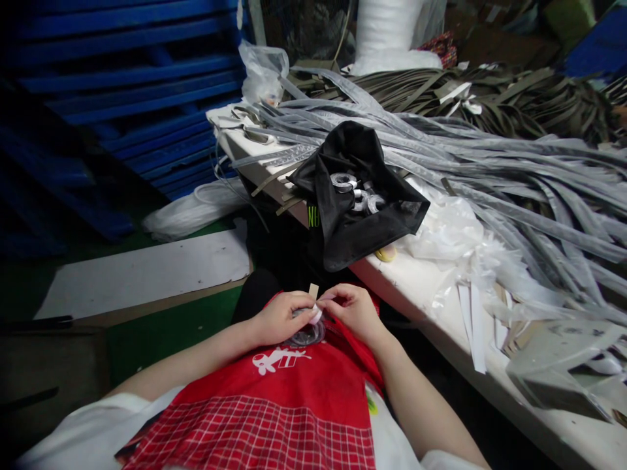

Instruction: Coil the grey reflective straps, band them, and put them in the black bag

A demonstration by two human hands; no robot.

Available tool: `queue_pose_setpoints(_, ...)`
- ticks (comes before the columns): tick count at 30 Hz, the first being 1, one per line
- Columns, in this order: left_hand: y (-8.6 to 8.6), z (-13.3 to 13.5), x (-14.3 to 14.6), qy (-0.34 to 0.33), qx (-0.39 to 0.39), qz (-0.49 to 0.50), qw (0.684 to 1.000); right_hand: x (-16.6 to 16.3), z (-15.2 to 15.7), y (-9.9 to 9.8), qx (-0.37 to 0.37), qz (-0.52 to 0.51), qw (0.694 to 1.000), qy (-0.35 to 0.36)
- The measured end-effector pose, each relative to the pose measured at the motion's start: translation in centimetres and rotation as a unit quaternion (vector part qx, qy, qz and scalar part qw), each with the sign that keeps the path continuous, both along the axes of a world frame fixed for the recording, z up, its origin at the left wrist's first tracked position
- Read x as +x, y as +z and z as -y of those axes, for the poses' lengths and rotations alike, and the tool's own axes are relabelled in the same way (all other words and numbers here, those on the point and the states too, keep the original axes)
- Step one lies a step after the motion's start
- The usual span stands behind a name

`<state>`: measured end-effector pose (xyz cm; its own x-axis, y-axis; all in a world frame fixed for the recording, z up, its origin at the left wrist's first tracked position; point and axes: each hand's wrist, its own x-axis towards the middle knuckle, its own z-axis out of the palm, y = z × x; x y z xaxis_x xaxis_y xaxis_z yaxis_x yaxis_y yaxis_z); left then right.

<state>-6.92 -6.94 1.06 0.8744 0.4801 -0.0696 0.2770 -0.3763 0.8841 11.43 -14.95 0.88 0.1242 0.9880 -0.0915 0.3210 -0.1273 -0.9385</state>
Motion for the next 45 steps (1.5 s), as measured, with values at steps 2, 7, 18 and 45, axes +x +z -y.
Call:
queue_pose_setpoints(2,-0.1,0.2,0.1,0.015,0.029,-0.013,0.999,0.2,-0.3,-1.0,-0.02,-0.02,0.999,-0.019)
queue_pose_setpoints(7,-0.7,0.3,0.1,0.041,0.023,-0.019,0.999,0.2,-1.0,-4.1,-0.172,-0.189,0.967,-0.015)
queue_pose_setpoints(18,-1.5,0.4,0.0,0.157,-0.066,-0.044,0.984,-1.7,-0.7,-4.0,-0.087,-0.197,0.975,-0.056)
queue_pose_setpoints(45,-1.1,-0.1,-0.4,0.131,-0.33,-0.072,0.932,-0.6,-0.1,-1.2,0.031,0.064,0.985,0.154)
